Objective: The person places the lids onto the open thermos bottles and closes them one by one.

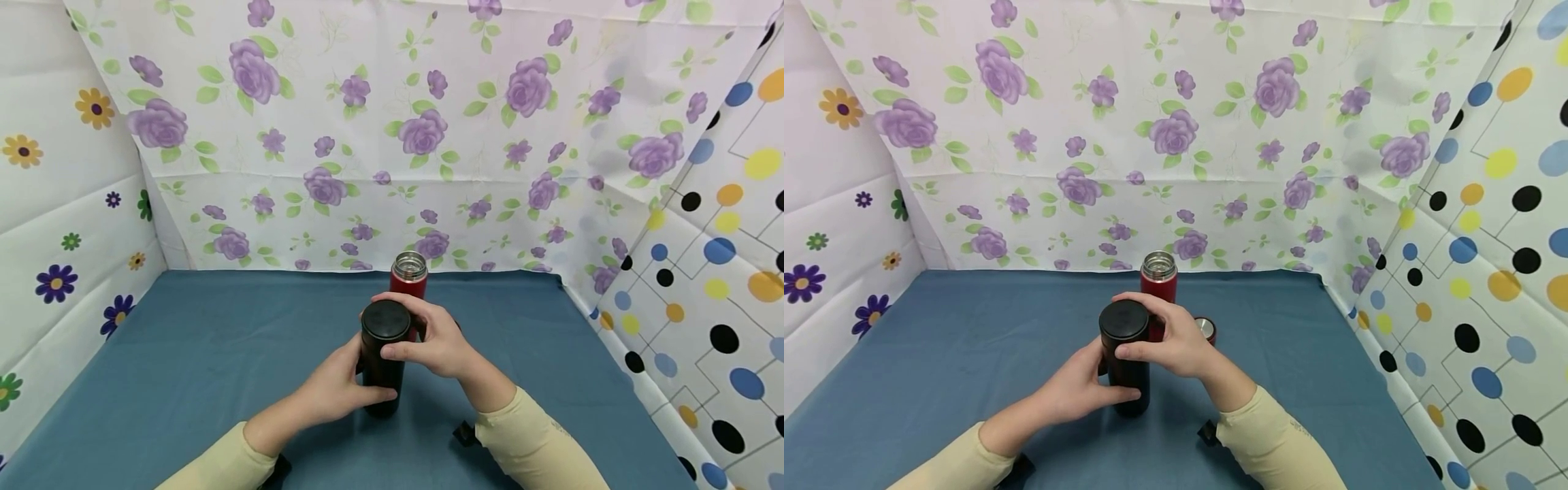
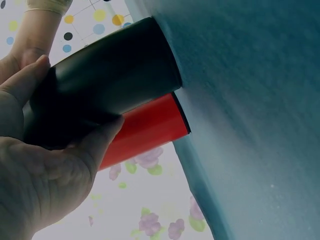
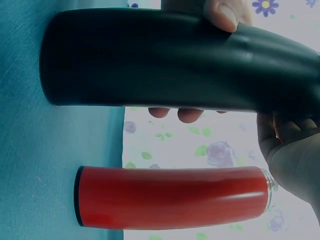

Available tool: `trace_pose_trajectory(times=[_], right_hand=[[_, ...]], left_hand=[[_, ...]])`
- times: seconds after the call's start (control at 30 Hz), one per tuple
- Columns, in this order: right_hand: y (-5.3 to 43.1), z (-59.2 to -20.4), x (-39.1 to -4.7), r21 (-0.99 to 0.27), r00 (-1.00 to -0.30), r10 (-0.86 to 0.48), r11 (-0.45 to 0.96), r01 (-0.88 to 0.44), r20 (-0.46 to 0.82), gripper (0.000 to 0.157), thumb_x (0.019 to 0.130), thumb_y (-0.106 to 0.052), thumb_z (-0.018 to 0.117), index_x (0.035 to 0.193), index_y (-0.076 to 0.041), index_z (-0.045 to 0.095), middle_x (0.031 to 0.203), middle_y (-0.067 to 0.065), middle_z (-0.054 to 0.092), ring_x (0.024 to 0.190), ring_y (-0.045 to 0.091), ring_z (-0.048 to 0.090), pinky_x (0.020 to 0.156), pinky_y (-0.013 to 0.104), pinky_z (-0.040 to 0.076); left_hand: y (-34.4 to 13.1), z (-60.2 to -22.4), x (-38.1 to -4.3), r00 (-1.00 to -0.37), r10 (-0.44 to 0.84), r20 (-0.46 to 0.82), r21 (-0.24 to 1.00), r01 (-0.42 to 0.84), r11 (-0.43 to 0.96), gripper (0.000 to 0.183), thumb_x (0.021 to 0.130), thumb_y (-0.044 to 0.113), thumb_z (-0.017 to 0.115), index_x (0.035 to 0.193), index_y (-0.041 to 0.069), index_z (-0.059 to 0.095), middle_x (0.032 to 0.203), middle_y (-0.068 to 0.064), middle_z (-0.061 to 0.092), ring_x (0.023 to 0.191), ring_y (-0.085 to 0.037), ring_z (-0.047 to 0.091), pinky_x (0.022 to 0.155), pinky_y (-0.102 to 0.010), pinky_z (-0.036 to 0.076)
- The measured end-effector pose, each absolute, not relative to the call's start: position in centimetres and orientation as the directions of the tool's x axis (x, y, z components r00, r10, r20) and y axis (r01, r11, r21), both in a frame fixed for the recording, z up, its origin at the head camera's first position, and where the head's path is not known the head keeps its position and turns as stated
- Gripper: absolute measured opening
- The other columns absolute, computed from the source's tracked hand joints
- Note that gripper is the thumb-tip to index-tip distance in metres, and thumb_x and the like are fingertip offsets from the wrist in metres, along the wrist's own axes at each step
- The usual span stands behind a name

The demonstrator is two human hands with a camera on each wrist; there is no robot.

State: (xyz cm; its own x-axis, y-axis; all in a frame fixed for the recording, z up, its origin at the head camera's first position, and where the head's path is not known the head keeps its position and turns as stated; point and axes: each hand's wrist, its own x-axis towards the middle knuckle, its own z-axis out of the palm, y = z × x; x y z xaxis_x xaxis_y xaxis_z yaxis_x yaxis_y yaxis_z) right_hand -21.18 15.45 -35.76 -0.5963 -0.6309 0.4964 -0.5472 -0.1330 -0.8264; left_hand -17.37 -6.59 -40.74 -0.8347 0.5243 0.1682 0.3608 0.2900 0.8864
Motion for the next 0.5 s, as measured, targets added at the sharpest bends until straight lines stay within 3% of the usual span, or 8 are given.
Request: trace_pose_trajectory(times=[0.23,0.5], right_hand=[[15.23,-35.88,-20.87,-0.823,-0.648,-0.583,-0.068,-0.563,0.491,0.061,0.093,-0.024,0.079,0.148,-0.015,0.053,0.136,0.008,0.063,0.122,0.027,0.061,0.102,0.042,0.052],[14.79,-35.97,-20.52,-0.837,-0.688,-0.55,-0.038,-0.546,0.474,0.063,0.092,-0.022,0.079,0.149,-0.017,0.051,0.137,0.006,0.061,0.123,0.025,0.061,0.101,0.041,0.053]], left_hand=[[-6.16,-40.73,-16.95,-0.86,0.478,0.18,0.878,0.36,0.316,0.085,0.084,0.026,0.088,0.151,0.028,0.036,0.139,0.013,0.055,0.124,-0.006,0.058,0.103,-0.038,0.051],[-5.78,-40.73,-16.51,-0.891,0.402,0.212,0.852,0.37,0.37,0.081,0.083,0.03,0.088,0.148,0.021,0.039,0.129,0.01,0.061,0.117,-0.007,0.062,0.098,-0.039,0.054]])
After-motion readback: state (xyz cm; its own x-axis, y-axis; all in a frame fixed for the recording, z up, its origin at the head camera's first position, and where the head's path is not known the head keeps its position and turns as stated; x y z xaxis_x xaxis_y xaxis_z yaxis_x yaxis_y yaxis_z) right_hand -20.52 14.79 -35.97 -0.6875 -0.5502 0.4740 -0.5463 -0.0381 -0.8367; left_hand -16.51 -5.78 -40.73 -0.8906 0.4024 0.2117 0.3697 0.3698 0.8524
